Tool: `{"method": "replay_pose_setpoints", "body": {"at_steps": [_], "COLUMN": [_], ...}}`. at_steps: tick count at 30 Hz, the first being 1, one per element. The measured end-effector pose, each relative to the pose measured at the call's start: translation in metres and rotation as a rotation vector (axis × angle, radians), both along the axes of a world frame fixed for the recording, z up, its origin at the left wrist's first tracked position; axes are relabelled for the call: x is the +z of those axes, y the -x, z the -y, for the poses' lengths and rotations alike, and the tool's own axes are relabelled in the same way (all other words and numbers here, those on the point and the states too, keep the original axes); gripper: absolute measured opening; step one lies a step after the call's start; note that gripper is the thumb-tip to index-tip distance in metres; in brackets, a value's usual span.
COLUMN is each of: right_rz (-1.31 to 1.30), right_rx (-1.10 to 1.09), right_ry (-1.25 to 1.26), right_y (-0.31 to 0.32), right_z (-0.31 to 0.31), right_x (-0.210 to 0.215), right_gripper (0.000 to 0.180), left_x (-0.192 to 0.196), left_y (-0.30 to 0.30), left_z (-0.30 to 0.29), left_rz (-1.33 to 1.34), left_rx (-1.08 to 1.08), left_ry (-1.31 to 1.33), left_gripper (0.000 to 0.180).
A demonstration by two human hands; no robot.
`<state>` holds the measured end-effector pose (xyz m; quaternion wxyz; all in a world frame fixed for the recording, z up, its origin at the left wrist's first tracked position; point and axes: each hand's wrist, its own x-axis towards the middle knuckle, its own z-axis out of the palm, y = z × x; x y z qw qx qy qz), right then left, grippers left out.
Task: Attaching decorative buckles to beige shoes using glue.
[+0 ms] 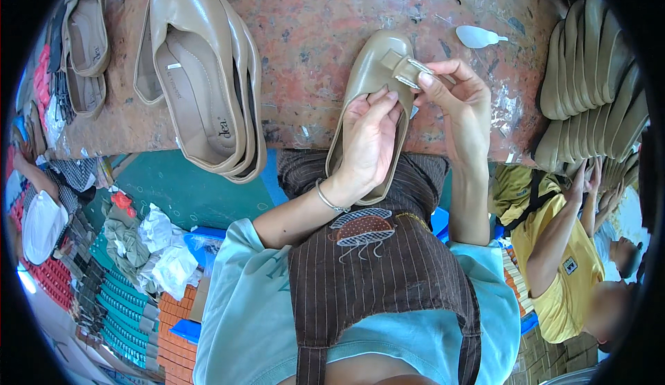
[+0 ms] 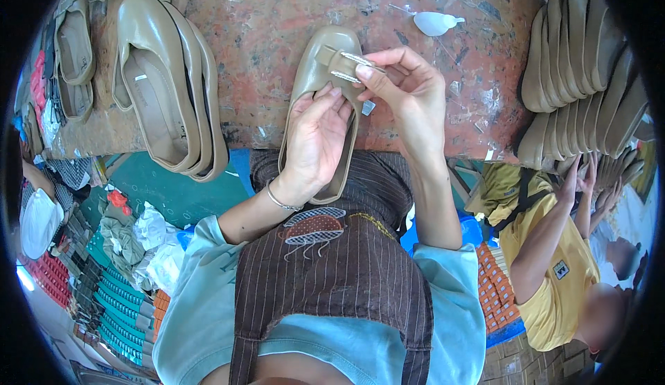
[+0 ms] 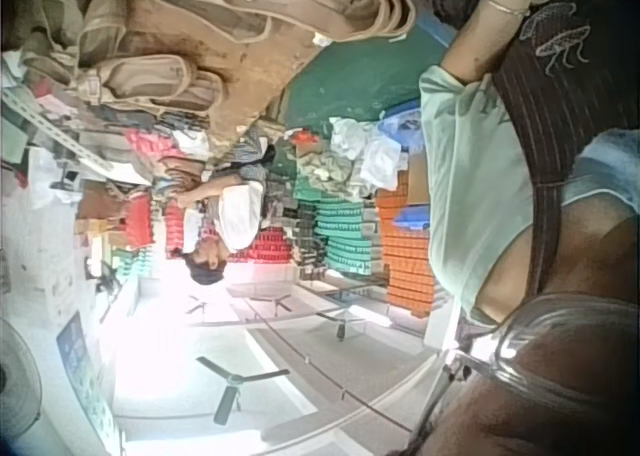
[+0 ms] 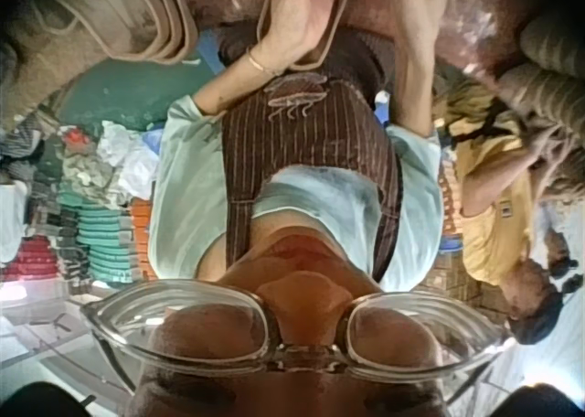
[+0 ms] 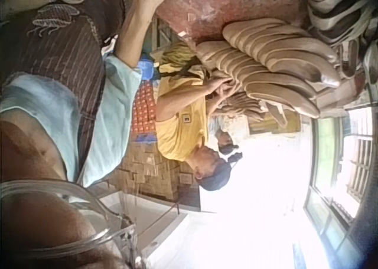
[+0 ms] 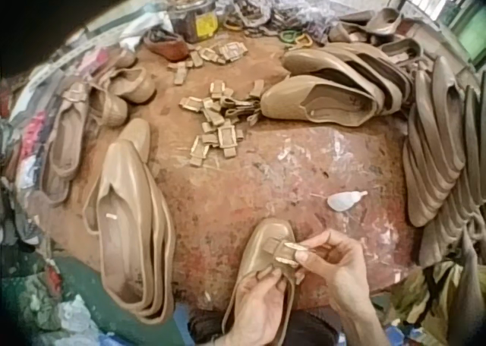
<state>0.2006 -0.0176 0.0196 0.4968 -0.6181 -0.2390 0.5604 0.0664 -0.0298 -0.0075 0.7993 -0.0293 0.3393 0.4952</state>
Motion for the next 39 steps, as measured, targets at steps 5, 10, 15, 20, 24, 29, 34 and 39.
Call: {"method": "replay_pose_setpoints", "body": {"at_steps": [5,10,15,20,24,29,34,39], "right_rz": [0.126,0.223,0.287,0.454,0.652,0.418,0.067,0.335], "right_rx": [0.106,0.106,0.102,0.122,0.146,0.108,0.018,-0.283], "right_ry": [-0.019,-0.011,0.001,-0.027,-0.044,-0.112,-0.139,-0.21], "right_y": [0.009,0.013,0.015,0.013,0.01,0.016,-0.013,-0.042], "right_z": [-0.008,-0.011,-0.012,-0.013,-0.013,-0.006,0.02,0.033], "right_x": [-0.001,-0.007,-0.007,-0.009,-0.013,-0.009,0.008,-0.013], "right_gripper": [0.01,0.01,0.011,0.022,0.03,0.029,0.024,0.02], "left_x": [0.004,0.002,0.001,0.005,0.006,0.006,0.039,0.134], "left_y": [0.0,0.0,0.0,0.003,-0.002,0.001,0.036,0.107], "left_z": [-0.002,-0.001,0.0,-0.008,-0.011,-0.013,-0.019,-0.021], "left_rz": [0.011,-0.003,-0.022,-0.008,-0.086,-0.126,0.102,0.414], "left_rx": [0.01,0.003,-0.01,-0.056,-0.043,-0.081,-0.161,-0.2], "left_ry": [-0.023,-0.009,-0.008,0.078,0.124,0.087,0.084,-0.062], "left_gripper": [0.022,0.02,0.021,0.024,0.027,0.029,0.031,0.025]}}
